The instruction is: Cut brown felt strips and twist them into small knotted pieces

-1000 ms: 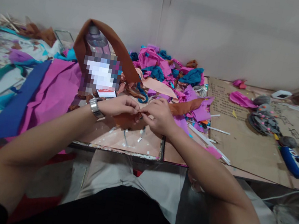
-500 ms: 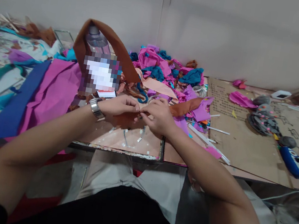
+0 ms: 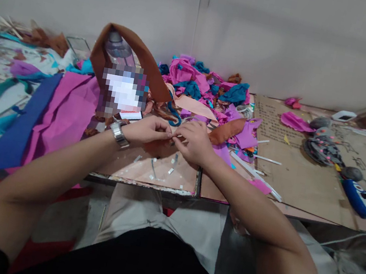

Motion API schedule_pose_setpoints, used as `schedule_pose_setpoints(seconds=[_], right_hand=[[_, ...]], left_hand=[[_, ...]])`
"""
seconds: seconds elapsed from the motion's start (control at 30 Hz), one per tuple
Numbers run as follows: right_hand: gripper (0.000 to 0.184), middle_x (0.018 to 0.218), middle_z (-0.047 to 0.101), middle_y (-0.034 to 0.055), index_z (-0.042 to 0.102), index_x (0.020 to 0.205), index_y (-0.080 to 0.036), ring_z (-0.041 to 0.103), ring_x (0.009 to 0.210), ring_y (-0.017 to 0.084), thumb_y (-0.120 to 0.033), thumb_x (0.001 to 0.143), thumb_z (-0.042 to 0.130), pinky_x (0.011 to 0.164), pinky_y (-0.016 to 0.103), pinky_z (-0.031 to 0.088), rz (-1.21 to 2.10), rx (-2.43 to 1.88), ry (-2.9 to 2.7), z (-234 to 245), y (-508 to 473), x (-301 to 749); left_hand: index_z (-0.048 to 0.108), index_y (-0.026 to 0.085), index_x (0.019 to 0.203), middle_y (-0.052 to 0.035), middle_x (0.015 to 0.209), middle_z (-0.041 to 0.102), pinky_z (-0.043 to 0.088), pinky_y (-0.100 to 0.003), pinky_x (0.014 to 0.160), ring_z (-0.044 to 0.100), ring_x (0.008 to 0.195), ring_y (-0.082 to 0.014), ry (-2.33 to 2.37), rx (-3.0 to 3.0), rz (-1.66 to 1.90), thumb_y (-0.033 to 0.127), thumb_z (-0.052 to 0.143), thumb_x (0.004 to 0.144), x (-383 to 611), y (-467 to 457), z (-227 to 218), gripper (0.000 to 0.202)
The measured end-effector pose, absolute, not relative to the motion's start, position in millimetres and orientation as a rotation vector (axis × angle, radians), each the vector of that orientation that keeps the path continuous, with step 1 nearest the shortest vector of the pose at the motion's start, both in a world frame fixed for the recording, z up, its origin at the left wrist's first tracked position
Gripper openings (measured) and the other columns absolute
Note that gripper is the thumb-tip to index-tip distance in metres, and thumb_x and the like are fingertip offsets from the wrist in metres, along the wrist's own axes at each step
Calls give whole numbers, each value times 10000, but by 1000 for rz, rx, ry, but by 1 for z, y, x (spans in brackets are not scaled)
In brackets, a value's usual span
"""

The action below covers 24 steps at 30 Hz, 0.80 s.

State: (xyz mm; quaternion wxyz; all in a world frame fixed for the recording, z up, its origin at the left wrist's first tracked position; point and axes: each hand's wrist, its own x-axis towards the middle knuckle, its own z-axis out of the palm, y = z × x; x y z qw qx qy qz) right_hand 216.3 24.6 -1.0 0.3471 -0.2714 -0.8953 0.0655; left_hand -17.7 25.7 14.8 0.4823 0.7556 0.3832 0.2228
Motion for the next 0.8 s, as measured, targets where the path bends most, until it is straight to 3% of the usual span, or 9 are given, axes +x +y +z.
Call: schedule_pose_setpoints(seconds=[0.47,0.8], right_hand=[[85,1059,768,79,692,928,-231,662,1040,281,-289,971,647,934,470,401,268,-722,-2305,-2,27,216],[71,1045,761,67,676,921,-234,641,1063,282,-271,971,641,953,471,400,339,-778,-2304,-4,29,216]], left_hand=[[741,139,855,-44,803,751,434,-235,630,602,662,-120,952,1929,617,562,639,949,-16,21,16,445],[766,171,890,-18,773,740,394,-263,666,615,670,-130,1058,2335,685,473,557,1009,-15,17,20,386]])
